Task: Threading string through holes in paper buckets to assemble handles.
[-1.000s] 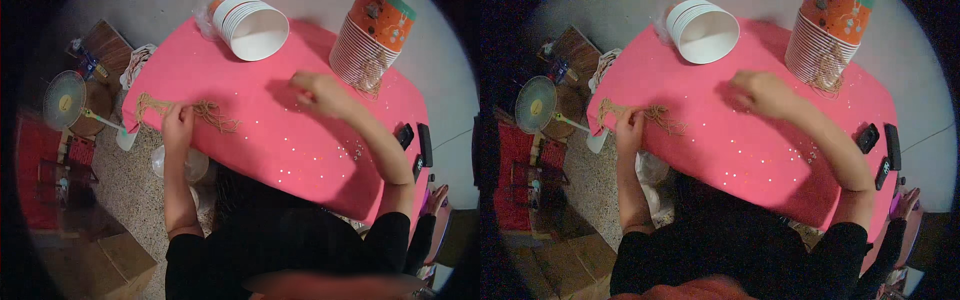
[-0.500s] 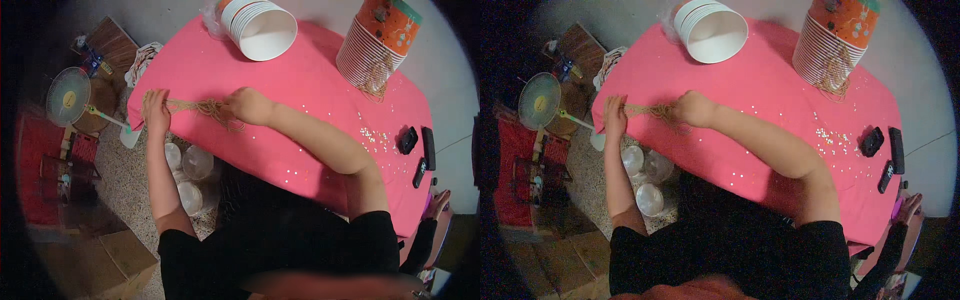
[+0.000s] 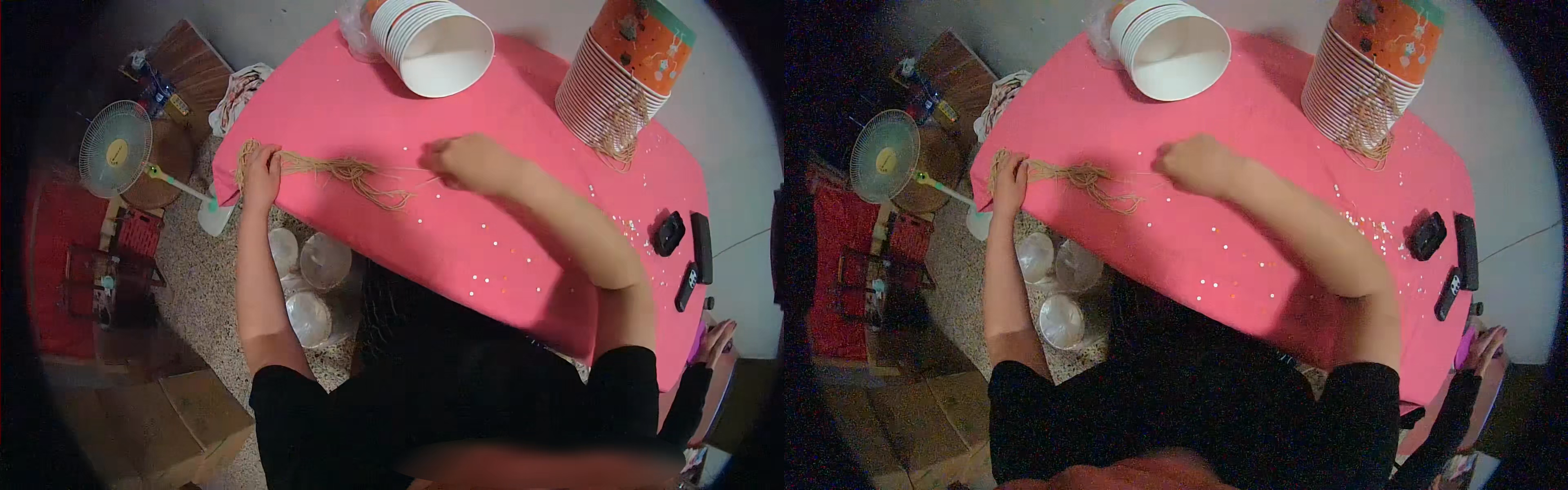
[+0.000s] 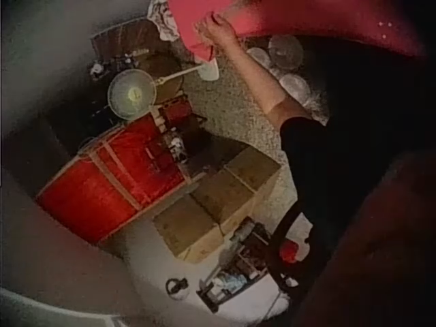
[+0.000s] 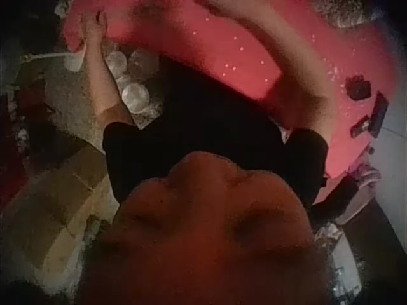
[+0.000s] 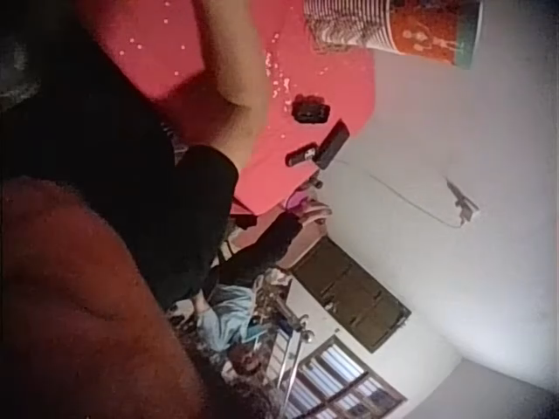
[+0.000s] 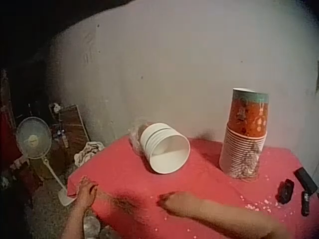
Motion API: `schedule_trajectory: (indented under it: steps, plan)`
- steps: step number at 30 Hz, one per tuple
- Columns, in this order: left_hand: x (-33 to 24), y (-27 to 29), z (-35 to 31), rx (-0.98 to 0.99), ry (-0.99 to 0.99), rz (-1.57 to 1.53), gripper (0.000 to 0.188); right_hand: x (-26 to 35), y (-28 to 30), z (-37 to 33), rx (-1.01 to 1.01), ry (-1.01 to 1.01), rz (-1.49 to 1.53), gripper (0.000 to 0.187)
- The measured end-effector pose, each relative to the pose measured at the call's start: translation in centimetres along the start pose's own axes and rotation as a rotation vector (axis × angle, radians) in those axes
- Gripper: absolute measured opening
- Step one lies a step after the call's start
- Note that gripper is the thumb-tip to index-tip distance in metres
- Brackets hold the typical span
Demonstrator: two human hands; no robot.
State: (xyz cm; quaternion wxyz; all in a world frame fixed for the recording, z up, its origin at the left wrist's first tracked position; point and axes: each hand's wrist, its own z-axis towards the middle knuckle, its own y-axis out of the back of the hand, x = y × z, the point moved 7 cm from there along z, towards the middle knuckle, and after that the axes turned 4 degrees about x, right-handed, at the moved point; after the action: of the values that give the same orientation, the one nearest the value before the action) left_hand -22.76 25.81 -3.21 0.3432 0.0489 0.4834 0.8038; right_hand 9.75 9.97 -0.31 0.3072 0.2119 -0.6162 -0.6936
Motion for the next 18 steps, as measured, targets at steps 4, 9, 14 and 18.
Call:
schedule_trajectory:
  steps: [4,9,14,18]
  plan:
    - [0.5,-0.1,-0.2,-0.003,0.042,0.003,0.019,-2.3,3.2,-5.7,0.275,-0.343,-0.034,0.023]
    - [-0.6,0.5,0.3,-0.032,-0.031,0.049,0.021,-6.8,4.3,-13.1,0.191,-0.481,-0.156,0.015]
    - [-4.4,2.0,2.6,-0.14,0.063,0.182,0.023,-7.5,10.2,-16.8,0.026,-0.775,-0.324,0.01]
    - [-11.5,0.3,5.5,-0.141,-0.023,-0.109,0.021,-4.6,18.6,-18.4,-0.419,-0.968,-0.341,0.018]
